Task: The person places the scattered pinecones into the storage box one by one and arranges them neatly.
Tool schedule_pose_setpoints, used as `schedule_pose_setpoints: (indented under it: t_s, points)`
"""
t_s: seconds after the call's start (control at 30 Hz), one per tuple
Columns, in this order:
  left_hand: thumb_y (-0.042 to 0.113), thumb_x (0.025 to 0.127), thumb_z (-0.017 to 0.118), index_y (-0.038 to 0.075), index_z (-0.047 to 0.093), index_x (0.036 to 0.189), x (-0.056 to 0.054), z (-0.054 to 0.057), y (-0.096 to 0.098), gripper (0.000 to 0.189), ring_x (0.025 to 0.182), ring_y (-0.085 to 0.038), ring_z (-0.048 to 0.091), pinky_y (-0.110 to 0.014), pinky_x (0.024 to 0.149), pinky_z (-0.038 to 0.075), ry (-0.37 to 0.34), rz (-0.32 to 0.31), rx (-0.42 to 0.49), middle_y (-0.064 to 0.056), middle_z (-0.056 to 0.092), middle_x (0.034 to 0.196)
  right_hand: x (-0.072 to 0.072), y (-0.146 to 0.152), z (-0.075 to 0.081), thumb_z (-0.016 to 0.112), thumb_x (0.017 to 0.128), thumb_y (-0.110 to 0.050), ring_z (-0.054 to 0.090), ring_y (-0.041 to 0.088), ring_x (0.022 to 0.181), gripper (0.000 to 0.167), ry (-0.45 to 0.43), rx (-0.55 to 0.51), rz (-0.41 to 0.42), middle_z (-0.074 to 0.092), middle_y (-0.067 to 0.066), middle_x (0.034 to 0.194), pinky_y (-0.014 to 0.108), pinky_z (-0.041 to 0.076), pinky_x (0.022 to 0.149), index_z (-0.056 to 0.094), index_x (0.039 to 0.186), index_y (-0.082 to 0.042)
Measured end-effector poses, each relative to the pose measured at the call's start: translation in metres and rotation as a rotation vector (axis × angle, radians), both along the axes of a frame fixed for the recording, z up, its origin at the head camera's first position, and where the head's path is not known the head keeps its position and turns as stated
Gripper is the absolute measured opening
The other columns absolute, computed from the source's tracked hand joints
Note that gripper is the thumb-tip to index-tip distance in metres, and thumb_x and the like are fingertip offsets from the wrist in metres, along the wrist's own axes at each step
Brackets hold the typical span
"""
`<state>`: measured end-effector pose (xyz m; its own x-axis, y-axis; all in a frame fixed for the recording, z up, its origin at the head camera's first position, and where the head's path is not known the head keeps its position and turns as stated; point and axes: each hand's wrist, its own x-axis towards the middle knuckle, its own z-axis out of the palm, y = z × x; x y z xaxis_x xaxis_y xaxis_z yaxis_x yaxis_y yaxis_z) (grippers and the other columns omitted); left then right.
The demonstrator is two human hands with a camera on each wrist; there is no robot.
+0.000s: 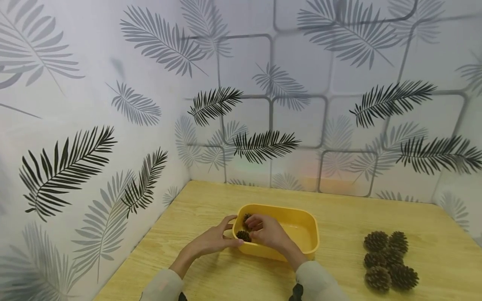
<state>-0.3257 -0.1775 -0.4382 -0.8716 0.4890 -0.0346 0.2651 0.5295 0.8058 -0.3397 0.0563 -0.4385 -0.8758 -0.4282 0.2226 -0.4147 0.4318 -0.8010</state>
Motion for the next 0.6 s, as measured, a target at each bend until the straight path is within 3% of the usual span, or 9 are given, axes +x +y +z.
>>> schedule_pose_setpoints:
  t_s: [0.2, 0.43, 0.6]
  points:
    - [0.05, 0.097, 0.071, 0.018, 0.023, 0.165, -0.0004, -0.0013, 0.0003, 0.089, 0.123, -0.033, 0.066, -0.05, 0.094, 0.056, -0.002, 0.002, -0.002, -0.018, 0.044, 0.16, -0.0002, 0.0007, -0.001, 0.069, 0.095, 0.005, 0.067, 0.03, 0.101, 0.025, 0.037, -0.035, -0.031, 0.07, 0.019, 0.114, 0.048, 0.058, 0.087, 0.07, 0.12, 0.002]
    - [0.048, 0.097, 0.071, 0.018, 0.023, 0.165, 0.0001, 0.0, 0.002, 0.089, 0.124, -0.034, 0.066, -0.052, 0.095, 0.056, -0.006, 0.004, 0.007, -0.019, 0.044, 0.16, 0.0016, 0.0022, 0.0021, 0.07, 0.096, 0.004, 0.068, 0.023, 0.093, 0.022, 0.084, -0.089, -0.09, 0.073, 0.015, 0.108, 0.038, 0.06, 0.082, 0.072, 0.117, -0.001]
    - [0.048, 0.098, 0.071, 0.017, 0.023, 0.165, 0.0011, 0.0017, 0.0021, 0.088, 0.125, -0.035, 0.065, -0.053, 0.096, 0.055, -0.012, 0.003, 0.009, -0.019, 0.044, 0.16, 0.0041, 0.0046, 0.0047, 0.072, 0.095, 0.003, 0.069, 0.022, 0.093, 0.022, 0.093, -0.107, -0.079, 0.073, 0.014, 0.107, 0.034, 0.06, 0.081, 0.072, 0.117, -0.001]
